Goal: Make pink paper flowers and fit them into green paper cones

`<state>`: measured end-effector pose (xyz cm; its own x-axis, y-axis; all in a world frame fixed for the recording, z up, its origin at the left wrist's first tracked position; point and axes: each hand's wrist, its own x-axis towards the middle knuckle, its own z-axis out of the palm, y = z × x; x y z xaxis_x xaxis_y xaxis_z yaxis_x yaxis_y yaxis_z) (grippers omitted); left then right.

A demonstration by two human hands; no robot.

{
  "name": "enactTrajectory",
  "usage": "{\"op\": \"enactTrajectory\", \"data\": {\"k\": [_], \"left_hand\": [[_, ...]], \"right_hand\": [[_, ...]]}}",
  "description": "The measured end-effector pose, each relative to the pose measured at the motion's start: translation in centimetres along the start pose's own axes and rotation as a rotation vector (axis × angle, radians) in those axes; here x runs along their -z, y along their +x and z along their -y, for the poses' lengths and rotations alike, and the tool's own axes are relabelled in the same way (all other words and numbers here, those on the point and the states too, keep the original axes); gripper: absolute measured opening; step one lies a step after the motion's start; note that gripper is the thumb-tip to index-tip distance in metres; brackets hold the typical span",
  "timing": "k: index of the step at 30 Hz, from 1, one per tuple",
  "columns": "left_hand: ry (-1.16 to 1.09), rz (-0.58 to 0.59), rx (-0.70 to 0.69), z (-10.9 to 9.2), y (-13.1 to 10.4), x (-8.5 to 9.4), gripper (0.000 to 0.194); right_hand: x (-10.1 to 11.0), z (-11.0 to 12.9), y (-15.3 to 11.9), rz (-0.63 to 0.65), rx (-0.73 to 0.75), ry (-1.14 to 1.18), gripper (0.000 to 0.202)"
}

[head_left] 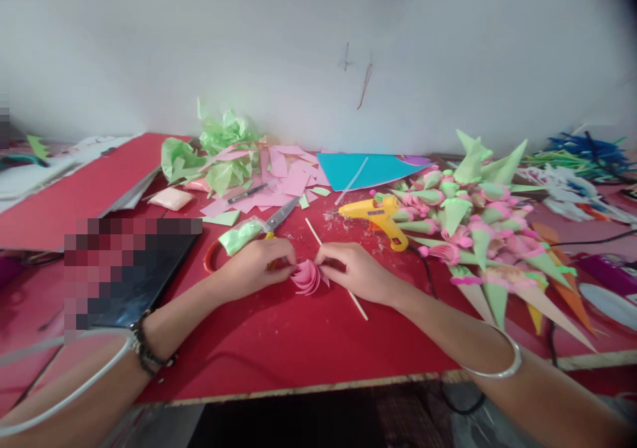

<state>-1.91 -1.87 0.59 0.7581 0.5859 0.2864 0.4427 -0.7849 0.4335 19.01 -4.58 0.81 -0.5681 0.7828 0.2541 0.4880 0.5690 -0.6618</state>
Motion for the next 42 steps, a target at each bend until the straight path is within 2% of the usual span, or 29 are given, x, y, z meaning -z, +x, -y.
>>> {"op": "enactTrajectory", "data": {"k": [7,14,19,24,31,36,42], "left_hand": [[0.106,-0.029,-0.096,0.1,-0.2,0.0,0.010],[0.584,-0.222,-0.454,-1.0,-0.3,1.2,0.015],[0.694,-0.284,-0.572,-2.0,-0.3,1.7,0.016],[0.721,-0.298,-0.589,-2.1,-0.2,1.8,0.017],[0.714,-0.296,-0.562,-1.9,-0.1,1.8,0.021],[0.669,-0.263,-0.506,-1.4,-0.1,1.3,0.018],[0.492,-0.233,-0.363,-0.7,-0.2,0.5,0.013]], "right_hand": [[-0.1,-0.3,0.0,-0.024,0.077,-0.033,0.010],[0.3,-0.3,-0.2,-0.141,0.314,-0.099,0.008],[0.6,0.0,-0.4,-0.180,0.370,-0.204,0.009],[0.6,0.3,-0.5,-0.151,0.414,-0.267,0.009],[0.7,0.2,-0.5,-0.130,0.397,-0.240,0.013],[0.7,0.0,-0.5,-0.110,0.378,-0.207,0.014],[0.6,-0.1,-0.4,-0.080,0.370,-0.151,0.011]]}}
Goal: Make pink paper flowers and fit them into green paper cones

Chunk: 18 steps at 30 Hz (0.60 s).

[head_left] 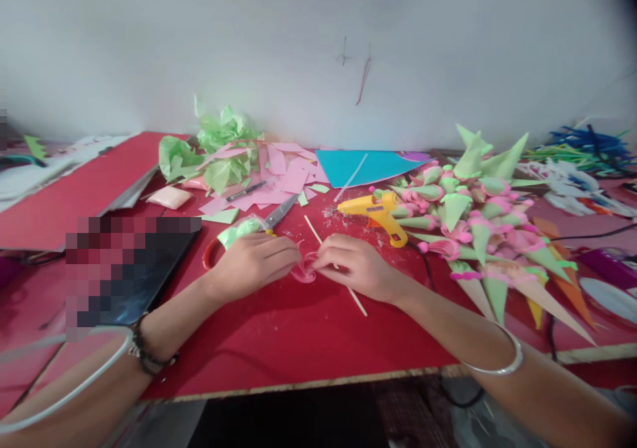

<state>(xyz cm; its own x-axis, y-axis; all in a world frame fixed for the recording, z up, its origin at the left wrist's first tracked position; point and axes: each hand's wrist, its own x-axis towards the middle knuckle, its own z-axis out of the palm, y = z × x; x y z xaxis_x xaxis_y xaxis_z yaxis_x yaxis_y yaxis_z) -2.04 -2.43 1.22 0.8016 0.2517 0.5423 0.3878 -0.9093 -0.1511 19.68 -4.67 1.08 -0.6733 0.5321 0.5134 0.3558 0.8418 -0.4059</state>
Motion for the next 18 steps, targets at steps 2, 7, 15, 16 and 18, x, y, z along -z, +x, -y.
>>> {"op": "enactTrajectory", "data": {"k": [2,7,15,16,18], "left_hand": [[-0.046,0.033,0.024,0.03,-0.05,-0.14,0.013],[-0.131,0.138,0.099,-0.02,-0.04,-0.24,0.014],[-0.314,0.192,0.266,-0.19,0.10,-0.48,0.011],[-0.326,0.194,0.283,-0.22,0.13,-0.50,0.011],[-0.341,0.195,0.303,-0.27,0.19,-0.55,0.010]], "right_hand": [[-0.02,-0.04,0.03,0.010,-0.004,0.009,0.011],[-0.17,-0.04,0.15,0.032,-0.036,-0.001,0.013],[-0.46,0.00,0.34,0.026,-0.102,0.020,0.012],[-0.47,0.00,0.34,0.027,-0.104,0.024,0.012],[-0.47,-0.02,0.32,0.027,-0.105,0.032,0.012]]}}
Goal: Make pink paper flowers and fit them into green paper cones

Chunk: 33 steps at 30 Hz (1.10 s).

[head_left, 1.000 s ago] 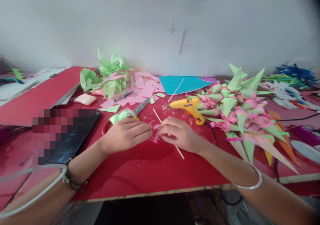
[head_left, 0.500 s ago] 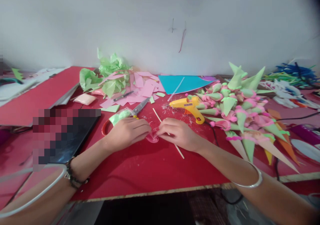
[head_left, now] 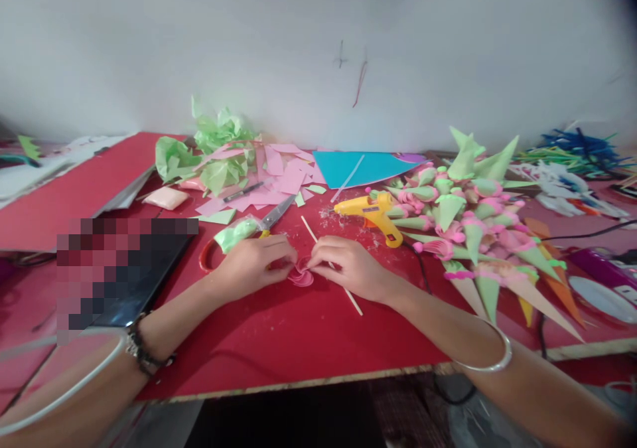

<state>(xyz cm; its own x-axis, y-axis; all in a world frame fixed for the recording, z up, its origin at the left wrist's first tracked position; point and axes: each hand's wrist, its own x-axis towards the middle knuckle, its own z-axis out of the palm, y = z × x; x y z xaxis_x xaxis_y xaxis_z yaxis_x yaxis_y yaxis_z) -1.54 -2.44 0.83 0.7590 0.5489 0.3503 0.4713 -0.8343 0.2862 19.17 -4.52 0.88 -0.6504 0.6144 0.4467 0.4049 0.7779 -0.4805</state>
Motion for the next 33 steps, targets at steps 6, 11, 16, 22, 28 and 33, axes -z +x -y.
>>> {"op": "enactTrajectory", "data": {"k": [6,11,16,22,28,33], "left_hand": [[-0.032,-0.061,0.021,0.18,0.01,-0.18,0.006],[-0.064,-0.131,0.026,0.07,-0.06,0.08,0.004],[-0.067,-0.156,0.001,-0.47,-0.02,0.62,0.011],[-0.016,-0.002,0.015,-0.58,-0.02,0.42,0.019],[-0.049,-0.054,-0.044,-0.26,-0.12,0.09,0.015],[-0.068,-0.045,-0.101,-0.07,-0.15,0.17,0.016]], "right_hand": [[0.17,-0.32,-0.22,-0.059,-0.074,0.018,0.007],[0.26,-0.45,-0.18,-0.057,-0.146,0.015,0.005],[0.17,-0.23,-0.14,-0.079,-0.196,0.015,0.007],[-0.12,0.06,-0.15,-0.055,-0.275,0.065,0.007],[-0.11,0.22,-0.18,-0.035,-0.291,0.116,0.007],[-0.04,0.25,-0.23,-0.020,-0.288,0.111,0.007]]}}
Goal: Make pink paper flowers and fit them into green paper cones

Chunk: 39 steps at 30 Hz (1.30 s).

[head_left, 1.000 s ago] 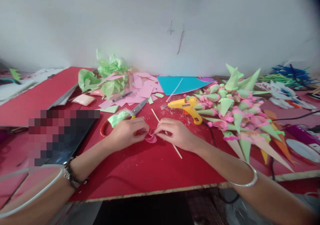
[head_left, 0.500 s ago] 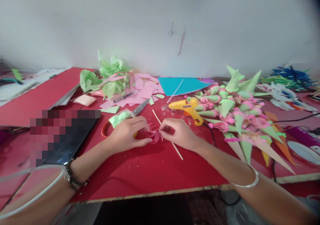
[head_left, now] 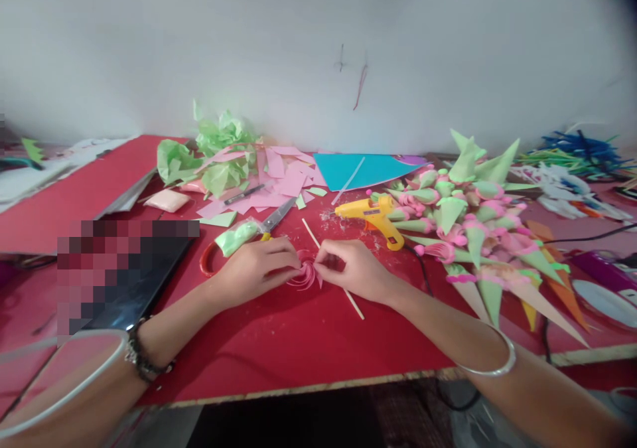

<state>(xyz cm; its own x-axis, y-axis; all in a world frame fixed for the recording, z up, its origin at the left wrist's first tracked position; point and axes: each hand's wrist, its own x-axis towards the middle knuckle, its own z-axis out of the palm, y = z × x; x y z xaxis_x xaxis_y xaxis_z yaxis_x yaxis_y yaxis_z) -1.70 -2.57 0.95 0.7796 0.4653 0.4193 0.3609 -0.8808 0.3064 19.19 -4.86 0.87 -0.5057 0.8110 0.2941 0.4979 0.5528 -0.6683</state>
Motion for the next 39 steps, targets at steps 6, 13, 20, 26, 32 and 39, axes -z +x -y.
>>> {"op": "enactTrajectory", "data": {"k": [6,13,20,26,32,39], "left_hand": [[-0.012,0.017,-0.024,0.03,0.03,0.08,0.014],[0.042,-0.112,0.004,-0.05,0.03,-0.07,0.009],[0.054,-0.127,-0.023,-0.09,0.03,0.03,0.009],[0.086,-0.082,-0.009,-0.04,0.04,0.06,0.011],[0.044,-0.079,0.017,-0.31,0.10,0.00,0.008],[0.015,-0.092,-0.009,-0.54,0.11,0.00,0.008]], "right_hand": [[0.02,0.08,-0.01,-0.009,0.002,-0.026,0.008],[0.03,-0.01,-0.03,0.008,0.027,-0.034,0.004],[-0.08,-0.18,-0.14,-0.012,0.035,-0.054,0.004],[-0.08,-0.02,-0.19,-0.025,0.079,-0.065,0.006],[-0.08,0.14,-0.20,-0.059,0.125,-0.044,0.005],[-0.18,0.12,-0.29,-0.051,0.154,-0.045,0.003]]}}
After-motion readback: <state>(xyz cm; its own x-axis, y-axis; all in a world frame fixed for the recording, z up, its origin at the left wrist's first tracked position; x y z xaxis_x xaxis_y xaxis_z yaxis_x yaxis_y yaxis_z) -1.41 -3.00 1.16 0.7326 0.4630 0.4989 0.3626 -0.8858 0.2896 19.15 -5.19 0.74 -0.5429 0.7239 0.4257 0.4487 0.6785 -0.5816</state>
